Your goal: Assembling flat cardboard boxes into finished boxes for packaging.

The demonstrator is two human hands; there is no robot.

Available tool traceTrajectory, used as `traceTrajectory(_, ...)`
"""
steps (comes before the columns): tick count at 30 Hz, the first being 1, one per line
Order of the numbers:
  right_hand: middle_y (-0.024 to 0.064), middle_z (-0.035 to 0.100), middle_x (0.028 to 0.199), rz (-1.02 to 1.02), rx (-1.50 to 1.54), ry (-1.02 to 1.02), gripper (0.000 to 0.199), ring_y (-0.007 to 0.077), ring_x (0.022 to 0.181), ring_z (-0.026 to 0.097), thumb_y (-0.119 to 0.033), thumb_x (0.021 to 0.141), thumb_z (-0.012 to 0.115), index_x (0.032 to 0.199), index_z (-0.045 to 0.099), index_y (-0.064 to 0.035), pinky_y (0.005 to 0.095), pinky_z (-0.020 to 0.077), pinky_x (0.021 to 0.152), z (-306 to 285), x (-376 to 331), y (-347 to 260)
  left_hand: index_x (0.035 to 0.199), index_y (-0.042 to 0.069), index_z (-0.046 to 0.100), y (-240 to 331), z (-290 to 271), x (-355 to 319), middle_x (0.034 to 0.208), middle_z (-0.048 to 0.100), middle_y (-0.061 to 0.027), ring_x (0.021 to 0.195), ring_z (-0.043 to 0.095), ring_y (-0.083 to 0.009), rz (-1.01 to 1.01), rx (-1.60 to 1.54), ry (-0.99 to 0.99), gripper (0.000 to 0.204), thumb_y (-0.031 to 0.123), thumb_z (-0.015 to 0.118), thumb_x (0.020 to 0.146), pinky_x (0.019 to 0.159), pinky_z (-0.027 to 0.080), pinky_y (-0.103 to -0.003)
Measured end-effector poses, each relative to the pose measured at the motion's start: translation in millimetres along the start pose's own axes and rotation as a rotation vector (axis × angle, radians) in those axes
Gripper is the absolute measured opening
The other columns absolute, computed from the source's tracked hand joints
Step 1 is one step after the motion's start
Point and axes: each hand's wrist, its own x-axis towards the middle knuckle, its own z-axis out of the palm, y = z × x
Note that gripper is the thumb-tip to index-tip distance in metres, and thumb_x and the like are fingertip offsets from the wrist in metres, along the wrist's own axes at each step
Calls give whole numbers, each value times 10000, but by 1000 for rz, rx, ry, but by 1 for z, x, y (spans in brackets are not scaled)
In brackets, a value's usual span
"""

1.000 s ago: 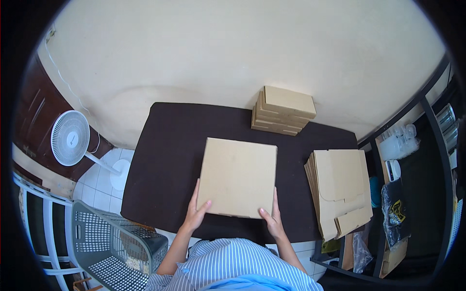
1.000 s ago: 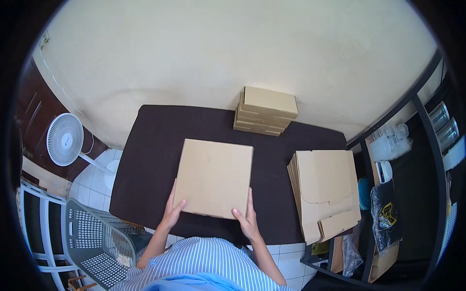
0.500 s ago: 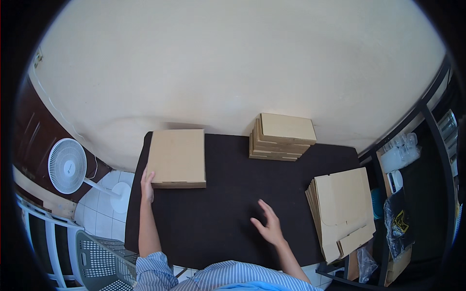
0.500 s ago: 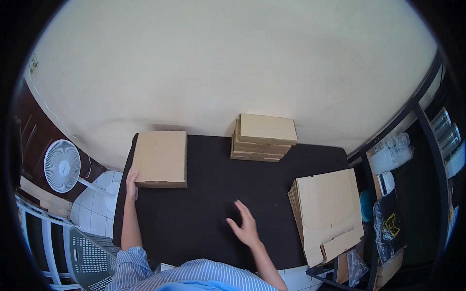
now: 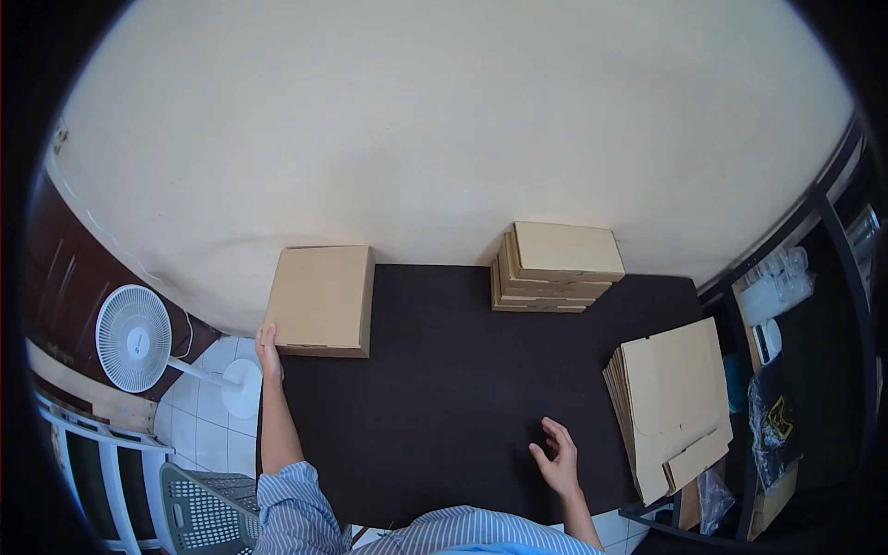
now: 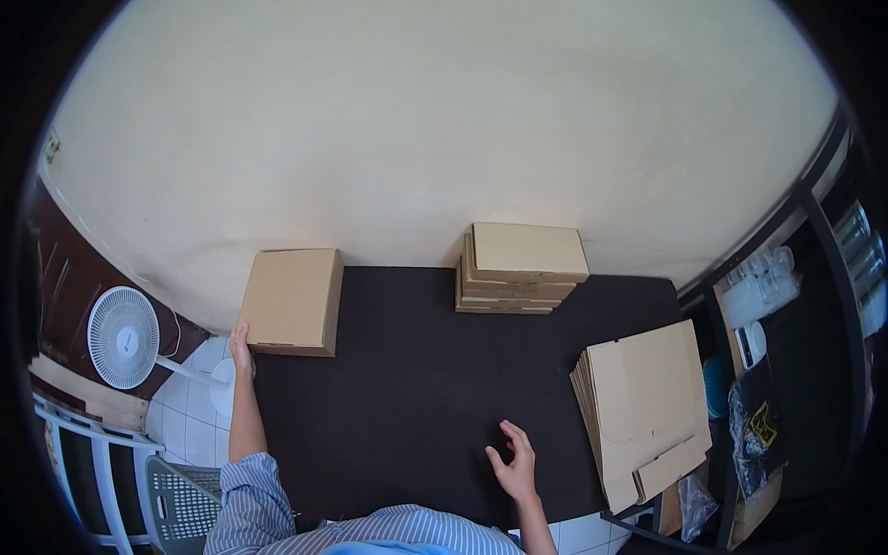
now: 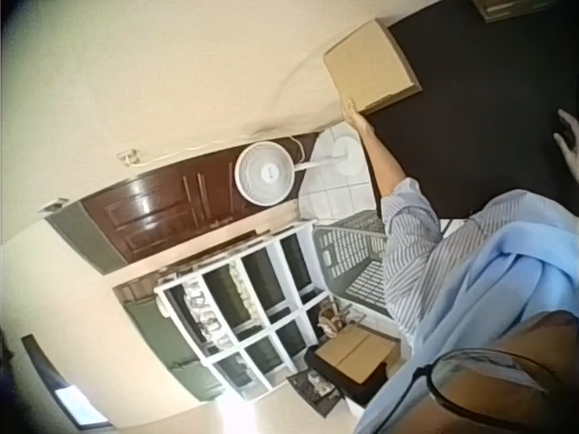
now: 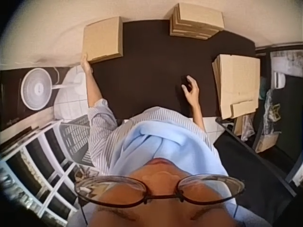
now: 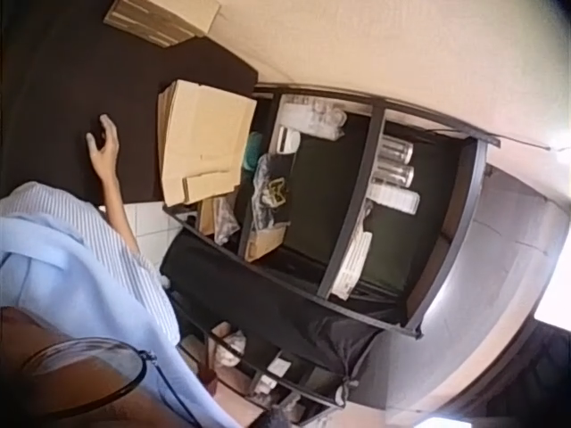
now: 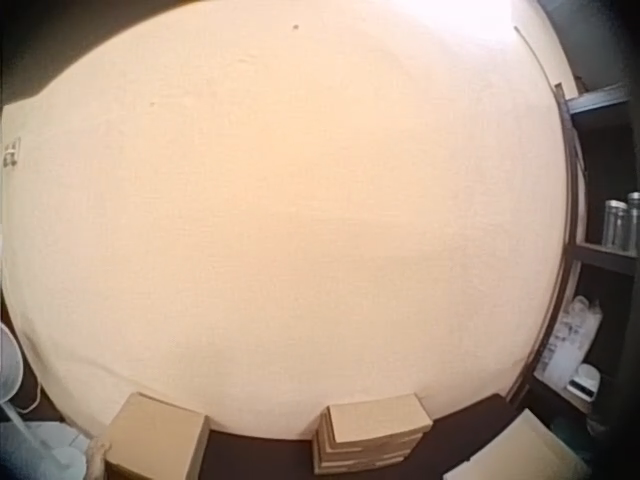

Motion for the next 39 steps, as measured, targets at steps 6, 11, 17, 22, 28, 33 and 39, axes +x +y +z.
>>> traceTrajectory(6,169,489,1179,-146,-117,-4,428,316,1092,489,-104,728,646,1126,510,-22,357,413,896,-6,-7,-11,1040,-102,502,-31,-19,28,1008,551,-185,950,512,-239,203,267,370,499,374,460,895,856,388,-321)
traceTrajectory(11,191,503,1117,-171,-284,362,371,339,1057,496,-75,745,622,1090,513,7,372,402,902,-46,-23,2,1226,-101,253,-17,43,-19,1256,265,-274,1181,286,-370,-235,568,762,955,697,441,736,972,265,-422)
traceTrajectory(17,143,518,1031,-42,-339,808,252,256,978,525,-19,756,592,1002,544,0,350,453,804,-106,-59,38,1199,-86,270,17,103,-150,1201,290,-246,1093,362,-292,-45,186,535,630,389,515,866,930,329,-349)
traceTrajectory(22,160,498,1068,36,-646,889,307,320,1034,471,-91,744,611,1032,539,-11,402,378,877,-147,-82,55,1247,-20,199,27,136,-285,1225,291,-217,1124,352,-265,-55,129,17,536,321,442,911,978,270,-352)
traceTrajectory(28,154,482,1091,295,-756,1047,497,328,1049,456,-260,674,701,1088,531,-44,423,390,850,-192,-98,84,1269,0,169,50,108,-353,1295,189,-194,1158,307,-280,-73,175,-242,503,273,408,921,983,258,-393)
traceTrajectory(33,169,501,1045,533,-603,1074,603,333,973,513,-267,623,743,1118,509,-15,407,432,806,-200,-92,101,1260,6,191,56,78,-369,1258,245,-170,1113,352,-262,-132,151,-214,507,274,443,911,957,290,-369)
traceTrajectory(39,152,546,956,602,-485,1085,594,319,922,545,-224,617,737,1116,507,0,399,447,787,-195,-89,100,1251,9,208,40,61,-392,1227,270,-178,1069,372,-235,-147,176,-206,508,258,474,898,935,306,-347)
